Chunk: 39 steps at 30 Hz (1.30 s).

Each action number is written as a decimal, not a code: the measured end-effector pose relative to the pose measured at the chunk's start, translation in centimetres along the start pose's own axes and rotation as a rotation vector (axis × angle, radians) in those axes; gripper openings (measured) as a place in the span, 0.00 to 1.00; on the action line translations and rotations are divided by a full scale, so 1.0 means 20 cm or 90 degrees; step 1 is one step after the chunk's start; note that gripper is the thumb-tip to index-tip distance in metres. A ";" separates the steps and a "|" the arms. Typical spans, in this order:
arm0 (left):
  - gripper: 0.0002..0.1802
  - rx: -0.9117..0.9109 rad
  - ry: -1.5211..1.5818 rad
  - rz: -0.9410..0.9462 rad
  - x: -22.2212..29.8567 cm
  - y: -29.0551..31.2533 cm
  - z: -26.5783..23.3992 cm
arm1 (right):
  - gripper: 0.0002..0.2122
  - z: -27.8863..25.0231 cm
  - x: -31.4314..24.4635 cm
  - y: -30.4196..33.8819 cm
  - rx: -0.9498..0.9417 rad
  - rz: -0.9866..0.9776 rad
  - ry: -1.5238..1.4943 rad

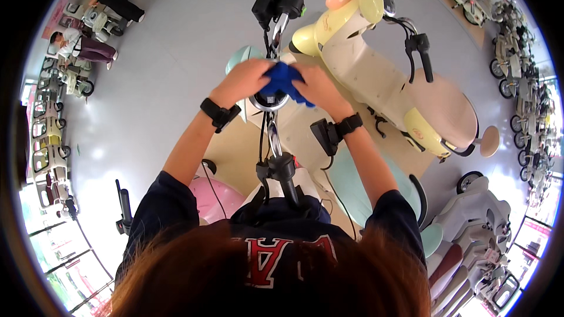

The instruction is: The person wipes the seats and handlebars of multiple scooters using a blue cloth, moving from one scooter to another in a showroom.

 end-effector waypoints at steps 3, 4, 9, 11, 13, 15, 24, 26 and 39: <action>0.24 0.362 0.031 0.151 0.14 0.08 -0.35 | 0.21 -0.27 -0.34 0.01 0.205 -0.190 0.160; 0.26 0.447 0.015 0.202 0.19 0.12 -0.43 | 0.23 -0.32 -0.42 0.02 0.266 -0.239 0.179; 0.38 0.492 -0.117 0.092 0.10 0.02 -0.33 | 0.31 -0.28 -0.41 -0.16 0.306 -0.343 0.345; 0.42 0.438 -0.187 0.054 -0.01 -0.09 -0.16 | 0.36 -0.16 -0.21 -0.26 0.255 -0.344 0.377; 0.43 0.408 -0.168 0.038 -0.05 -0.08 -0.09 | 0.36 -0.08 -0.17 -0.26 0.259 -0.355 0.388; 0.43 0.356 -0.185 0.013 -0.06 -0.05 -0.05 | 0.34 -0.03 -0.16 -0.25 0.264 -0.380 0.410; 0.13 0.289 -0.457 -0.125 -0.03 -0.12 0.13 | 0.31 0.22 0.16 -0.28 0.125 -0.280 0.383; 0.08 0.136 -0.326 -0.078 -0.06 -0.11 0.13 | 0.31 0.23 0.10 -0.26 0.137 -0.264 0.307; 0.22 0.543 0.153 0.153 -0.19 0.30 -0.36 | 0.20 -0.11 -0.62 -0.31 0.172 -0.356 0.320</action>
Point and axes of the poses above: each hand's wrist, its own y-axis away from the middle knuckle, its own z-axis out of the palm, x = y × z, the point moved 7 cm from there along -y, towards the middle knuckle, and after that the axes turned 13 degrees about -x, right-handed, at the moved point
